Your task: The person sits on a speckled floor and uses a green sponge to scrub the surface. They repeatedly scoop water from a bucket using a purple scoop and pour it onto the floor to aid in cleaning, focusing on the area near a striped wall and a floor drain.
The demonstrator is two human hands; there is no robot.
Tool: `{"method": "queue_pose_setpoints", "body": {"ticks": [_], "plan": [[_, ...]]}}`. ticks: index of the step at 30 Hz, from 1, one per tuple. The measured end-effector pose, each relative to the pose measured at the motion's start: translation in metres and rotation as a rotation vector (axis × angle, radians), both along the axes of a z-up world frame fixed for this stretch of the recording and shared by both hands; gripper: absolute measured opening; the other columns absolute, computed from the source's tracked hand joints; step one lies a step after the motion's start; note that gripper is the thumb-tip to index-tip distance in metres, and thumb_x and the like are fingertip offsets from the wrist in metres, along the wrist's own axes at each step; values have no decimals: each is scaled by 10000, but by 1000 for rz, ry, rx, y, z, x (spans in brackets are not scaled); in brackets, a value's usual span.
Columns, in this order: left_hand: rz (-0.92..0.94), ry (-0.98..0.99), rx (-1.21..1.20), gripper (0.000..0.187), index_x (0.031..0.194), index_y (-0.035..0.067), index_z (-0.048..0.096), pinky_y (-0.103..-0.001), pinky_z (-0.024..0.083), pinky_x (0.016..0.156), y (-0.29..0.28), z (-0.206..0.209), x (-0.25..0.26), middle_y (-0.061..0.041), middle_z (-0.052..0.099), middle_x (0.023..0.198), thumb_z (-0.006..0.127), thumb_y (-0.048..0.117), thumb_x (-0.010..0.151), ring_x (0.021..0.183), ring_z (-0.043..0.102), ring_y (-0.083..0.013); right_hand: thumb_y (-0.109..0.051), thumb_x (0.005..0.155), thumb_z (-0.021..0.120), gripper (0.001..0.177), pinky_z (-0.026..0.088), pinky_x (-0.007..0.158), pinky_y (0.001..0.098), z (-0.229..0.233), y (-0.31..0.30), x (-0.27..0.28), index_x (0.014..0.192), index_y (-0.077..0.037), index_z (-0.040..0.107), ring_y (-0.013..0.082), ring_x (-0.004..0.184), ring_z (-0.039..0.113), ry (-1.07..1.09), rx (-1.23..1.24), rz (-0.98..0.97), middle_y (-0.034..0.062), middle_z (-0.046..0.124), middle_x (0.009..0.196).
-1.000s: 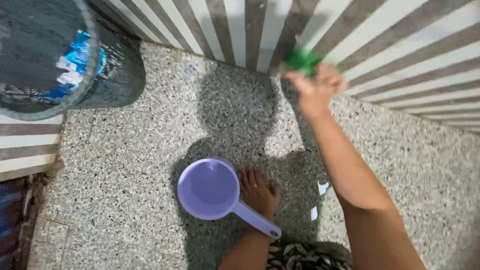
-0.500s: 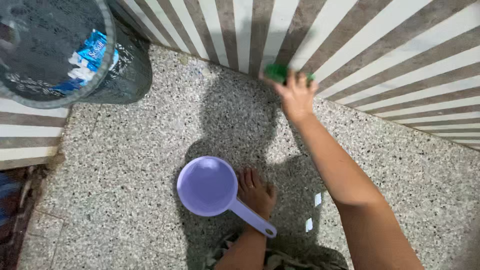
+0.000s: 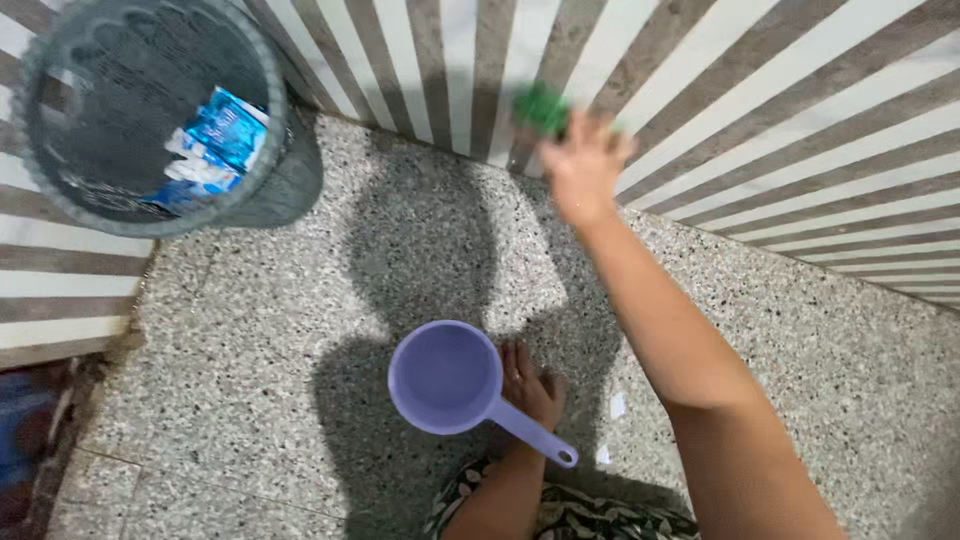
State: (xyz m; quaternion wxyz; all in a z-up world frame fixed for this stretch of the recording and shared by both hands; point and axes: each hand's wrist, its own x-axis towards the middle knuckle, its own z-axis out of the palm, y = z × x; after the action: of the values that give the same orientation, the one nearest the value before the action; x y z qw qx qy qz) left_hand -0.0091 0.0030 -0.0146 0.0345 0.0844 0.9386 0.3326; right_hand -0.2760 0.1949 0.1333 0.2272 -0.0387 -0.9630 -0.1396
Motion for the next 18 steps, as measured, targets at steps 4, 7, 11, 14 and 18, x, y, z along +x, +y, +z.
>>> {"method": "queue_pose_setpoints", "body": {"ticks": [4, 7, 11, 14, 18], "plan": [[-46, -174, 196, 632, 1419, -30, 440, -571, 343, 1108, -18, 8, -8, -247, 473, 1420, 589, 251, 873, 1325, 400, -428, 87, 975, 623, 900, 387, 1037, 528, 15, 3, 15, 1501, -639, 548, 311, 1212, 516, -89, -83, 53, 130, 558, 1446], [6, -474, 485, 639, 1438, -30, 406, -560, 362, 1083, -20, 13, -20, -247, 475, 1395, 576, 222, 876, 1280, 420, -419, -245, 1058, 784, 498, 267, 1012, 475, 56, 38, 11, 1394, -573, 620, 307, 1206, 408, 243, -113, 44, 84, 582, 1276], [309, -628, 776, 653, 1464, -30, 361, -545, 387, 1050, -17, 22, -45, -247, 477, 1362, 559, 183, 880, 1220, 447, -408, -241, 981, 759, 597, 253, 1010, 453, 89, 65, -44, 1450, -561, 574, 275, 1227, 379, 621, -86, 71, 94, 452, 1329], [584, -488, 855, 666, 1484, -30, 327, -534, 406, 1025, -28, 27, -64, -246, 479, 1337, 547, 154, 882, 1176, 467, -399, -113, 950, 710, 768, 271, 959, 495, 45, -2, -40, 1499, -596, 478, 344, 1179, 437, 3, 62, 39, 188, 431, 1415], [759, -183, 743, 686, 1510, -30, 282, -519, 431, 992, -53, 32, -87, -246, 481, 1303, 530, 115, 886, 1116, 494, -388, 25, 894, 678, 937, 299, 949, 480, 53, -18, -8, 1515, -634, 435, 322, 1153, 489, -256, 28, 112, 157, 456, 1501]]}}
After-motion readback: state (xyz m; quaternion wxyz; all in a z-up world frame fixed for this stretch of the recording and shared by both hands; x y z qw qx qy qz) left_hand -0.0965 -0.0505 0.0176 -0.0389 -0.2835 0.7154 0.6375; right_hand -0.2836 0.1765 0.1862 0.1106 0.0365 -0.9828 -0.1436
